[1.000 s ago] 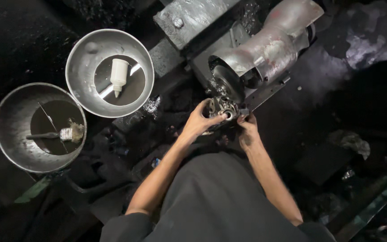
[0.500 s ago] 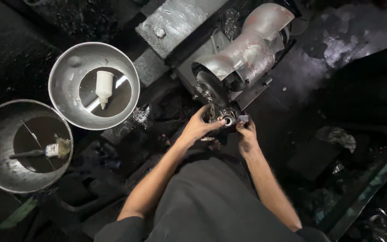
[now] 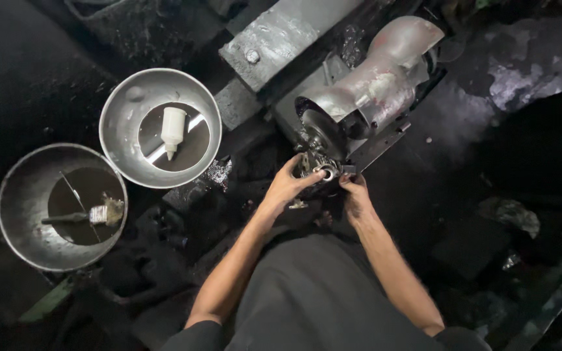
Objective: The person holds a metal engine part and repeatedly presses it against a rotating grinding wheel to smooth its surfaces. The person rotates the part to grind different sides and edges throughout the clip.
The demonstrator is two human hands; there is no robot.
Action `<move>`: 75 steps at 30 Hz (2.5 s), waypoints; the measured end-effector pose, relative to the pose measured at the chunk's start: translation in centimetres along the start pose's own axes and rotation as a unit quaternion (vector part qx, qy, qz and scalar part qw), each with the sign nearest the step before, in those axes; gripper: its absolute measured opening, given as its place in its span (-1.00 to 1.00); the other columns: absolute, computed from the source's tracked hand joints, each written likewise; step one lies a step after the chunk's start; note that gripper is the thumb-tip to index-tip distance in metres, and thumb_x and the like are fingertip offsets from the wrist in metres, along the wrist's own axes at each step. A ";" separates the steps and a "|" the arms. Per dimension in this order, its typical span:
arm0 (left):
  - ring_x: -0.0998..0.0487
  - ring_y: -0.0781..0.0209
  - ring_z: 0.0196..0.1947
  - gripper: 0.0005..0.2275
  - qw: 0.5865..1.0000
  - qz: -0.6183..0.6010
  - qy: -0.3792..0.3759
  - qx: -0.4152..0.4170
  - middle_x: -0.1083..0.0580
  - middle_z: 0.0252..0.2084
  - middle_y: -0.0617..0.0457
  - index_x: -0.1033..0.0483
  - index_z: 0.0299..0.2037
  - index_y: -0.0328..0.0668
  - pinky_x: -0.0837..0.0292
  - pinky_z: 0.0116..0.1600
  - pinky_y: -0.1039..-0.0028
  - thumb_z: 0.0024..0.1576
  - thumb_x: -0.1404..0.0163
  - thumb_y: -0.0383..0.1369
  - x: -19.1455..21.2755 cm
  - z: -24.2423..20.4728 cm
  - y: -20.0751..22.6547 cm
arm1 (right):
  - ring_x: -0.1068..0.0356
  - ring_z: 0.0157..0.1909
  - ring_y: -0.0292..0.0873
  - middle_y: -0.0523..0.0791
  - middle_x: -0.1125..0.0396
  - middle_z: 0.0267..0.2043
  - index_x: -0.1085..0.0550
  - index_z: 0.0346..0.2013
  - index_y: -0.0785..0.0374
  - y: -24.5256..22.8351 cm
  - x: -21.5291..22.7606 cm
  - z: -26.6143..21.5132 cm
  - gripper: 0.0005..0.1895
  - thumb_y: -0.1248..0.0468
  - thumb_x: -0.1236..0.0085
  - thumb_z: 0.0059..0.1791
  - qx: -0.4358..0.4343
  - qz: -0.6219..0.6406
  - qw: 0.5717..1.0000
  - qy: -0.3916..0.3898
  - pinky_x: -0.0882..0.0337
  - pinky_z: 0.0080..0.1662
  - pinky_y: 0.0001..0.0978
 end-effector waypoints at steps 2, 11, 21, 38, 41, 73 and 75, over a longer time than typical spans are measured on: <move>-0.54 0.11 0.16 -0.09 1.000 0.002 -0.002 -0.002 -0.49 0.18 -0.21 -0.25 0.34 -0.48 -0.41 0.24 0.41 -0.15 -0.34 -0.05 0.0 -0.5 0.2 | -0.30 -0.09 -0.32 -0.24 -0.34 -0.16 -0.40 0.02 0.25 -0.1 0.4 -0.6 -0.60 0.46 -0.11 -0.12 -0.008 -0.009 1.000 0.006 -0.28 0.10 -0.41; -0.57 0.16 0.08 -0.19 0.999 -0.007 -0.052 -0.003 -0.56 0.08 -0.10 -0.35 0.29 -0.43 -0.41 0.20 0.43 -0.12 -0.33 -0.08 -2.7 -0.6 1.7 | -0.36 0.02 -0.32 -0.20 -0.39 -0.06 -0.41 0.05 0.26 -3.3 1.3 -3.4 -0.64 0.28 -0.13 -0.03 0.035 -0.086 0.994 0.049 -0.29 0.11 -0.46; -0.53 0.13 0.03 -0.27 0.975 -0.157 -0.113 0.106 -0.50 0.09 -0.06 -0.35 0.31 -0.29 -0.51 0.06 0.23 -0.09 -0.29 -0.18 -7.0 -0.6 -1.1 | -0.39 0.06 -0.26 -0.16 -0.39 -0.01 -0.34 0.08 0.24 -7.5 1.4 -5.9 -0.29 0.35 -0.52 -0.27 0.109 -0.176 0.978 0.010 -0.43 0.10 -0.39; -0.46 -0.06 0.22 -0.32 0.879 -0.401 -0.226 0.125 -0.43 0.21 -0.13 -0.19 0.37 -0.26 -0.41 0.29 0.12 0.02 -0.22 -0.41 -10.7 4.7 -6.8 | -0.44 0.02 -0.20 -0.01 -0.43 -0.01 -0.29 0.13 0.43 -14.8 -5.3 -8.1 -0.21 0.29 -0.58 -0.25 0.246 -0.353 0.897 0.097 -0.49 0.07 -0.37; -0.46 -0.09 0.18 -0.32 0.862 -0.428 -0.246 0.116 -0.43 0.18 -0.15 -0.19 0.38 -0.27 -0.40 0.27 0.08 0.04 -0.23 -0.41 -11.3 5.2 -7.3 | -0.43 0.02 -0.19 -0.01 -0.43 -0.01 -0.30 0.13 0.43 -15.3 -5.5 -8.0 -0.19 0.27 -0.59 -0.26 0.249 -0.385 0.882 0.110 -0.47 0.07 -0.34; -0.48 0.00 0.18 -0.27 0.886 -0.405 -0.182 0.133 -0.40 0.23 -0.11 -0.10 0.44 -0.13 -0.52 0.16 0.19 0.07 -0.23 -0.33 -10.5 2.2 -3.8 | -0.45 -0.07 -0.17 -0.01 -0.44 -0.09 -0.33 0.05 0.40 -15.9 -5.2 -6.4 -0.30 0.42 -0.54 -0.28 0.159 -0.390 0.900 0.108 -0.47 -0.04 -0.37; -0.47 -0.02 0.18 -0.22 0.891 -0.399 -0.177 0.124 -0.39 0.22 -0.12 -0.05 0.45 -0.11 -0.50 0.16 0.20 0.01 -0.23 -0.38 -10.7 2.6 -3.4 | -0.44 -0.04 -0.20 -0.03 -0.44 -0.07 -0.31 0.06 0.39 -16.7 -5.2 -7.0 -0.27 0.43 -0.56 -0.28 0.195 -0.375 0.902 0.089 -0.47 0.00 -0.38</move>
Point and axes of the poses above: each hand's wrist, its own z-axis towards the middle knuckle, its own x-axis out of the back of the hand, y = z × x, the point moved 5 cm from there along z, towards the middle knuckle
